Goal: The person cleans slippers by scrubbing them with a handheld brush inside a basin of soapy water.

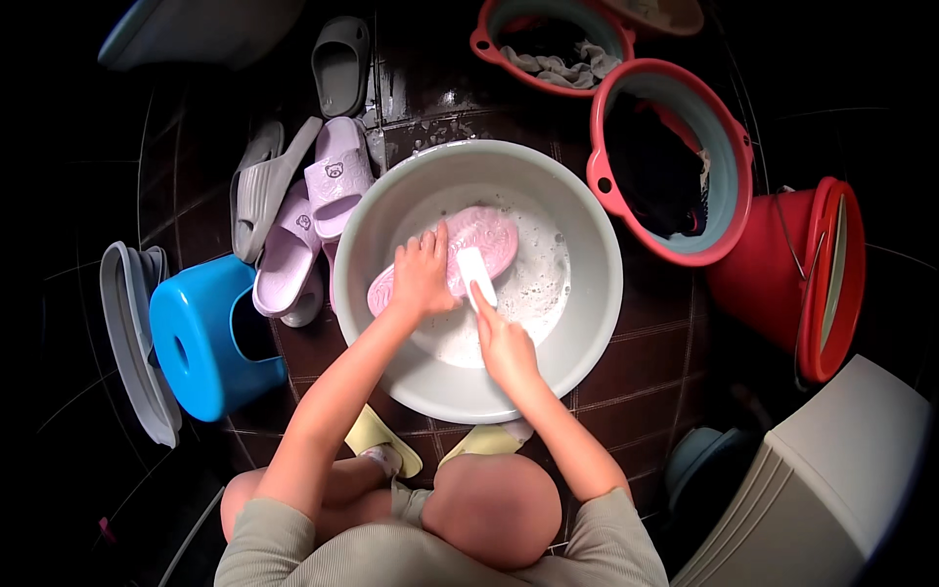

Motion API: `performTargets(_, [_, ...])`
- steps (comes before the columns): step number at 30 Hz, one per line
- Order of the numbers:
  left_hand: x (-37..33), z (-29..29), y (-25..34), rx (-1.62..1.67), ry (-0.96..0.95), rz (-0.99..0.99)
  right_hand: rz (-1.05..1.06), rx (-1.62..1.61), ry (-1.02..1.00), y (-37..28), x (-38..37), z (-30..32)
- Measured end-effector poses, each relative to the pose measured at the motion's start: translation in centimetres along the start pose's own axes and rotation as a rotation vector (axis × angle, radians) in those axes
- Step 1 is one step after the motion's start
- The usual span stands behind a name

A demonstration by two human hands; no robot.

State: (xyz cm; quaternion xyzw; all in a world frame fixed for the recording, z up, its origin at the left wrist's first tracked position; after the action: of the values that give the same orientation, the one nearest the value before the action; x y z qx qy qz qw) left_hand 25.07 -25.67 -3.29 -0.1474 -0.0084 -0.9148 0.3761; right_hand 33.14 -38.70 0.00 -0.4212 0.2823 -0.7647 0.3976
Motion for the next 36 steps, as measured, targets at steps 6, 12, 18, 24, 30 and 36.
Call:
performTargets(6, [-0.4,1.0,1.3,0.090,0.041,-0.003,-0.063,0.068,0.160,1.7,-4.1,5.2])
performTargets(12, [0.0,0.0,0.0,0.114,0.060,0.015,-0.006,0.031,-0.072,0.2,1.2,-1.9])
performTargets(18, [0.0,0.7,1.3,0.106,0.068,-0.002,-0.123,-0.050,0.223,3.1,-3.3,4.5])
performTargets(24, [0.1,0.3,0.9,0.075,0.039,0.002,0.041,0.054,0.020,1.3,-0.3,0.1])
performTargets(30, [0.9,0.8,1.4,0.088,0.072,0.024,-0.170,0.021,0.136,0.1,-3.5,1.2])
performTargets(36, [0.8,0.5,2.6,0.116,-0.014,0.018,-0.048,0.093,0.104,1.7,-5.1,2.7])
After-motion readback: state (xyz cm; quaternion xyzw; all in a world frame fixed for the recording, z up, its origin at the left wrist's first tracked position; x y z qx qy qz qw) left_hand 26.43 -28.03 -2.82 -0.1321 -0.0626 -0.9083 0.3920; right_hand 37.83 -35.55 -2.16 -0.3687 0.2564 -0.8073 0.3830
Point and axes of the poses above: each hand's wrist, its own x-axis away from the middle knuckle, its own z-axis out of the back of the hand, y = z × x, the point moved 7 cm from there along -x, towards the middle knuckle, and after that the axes turned 12 degrees about -x, right-handed, at the moved point
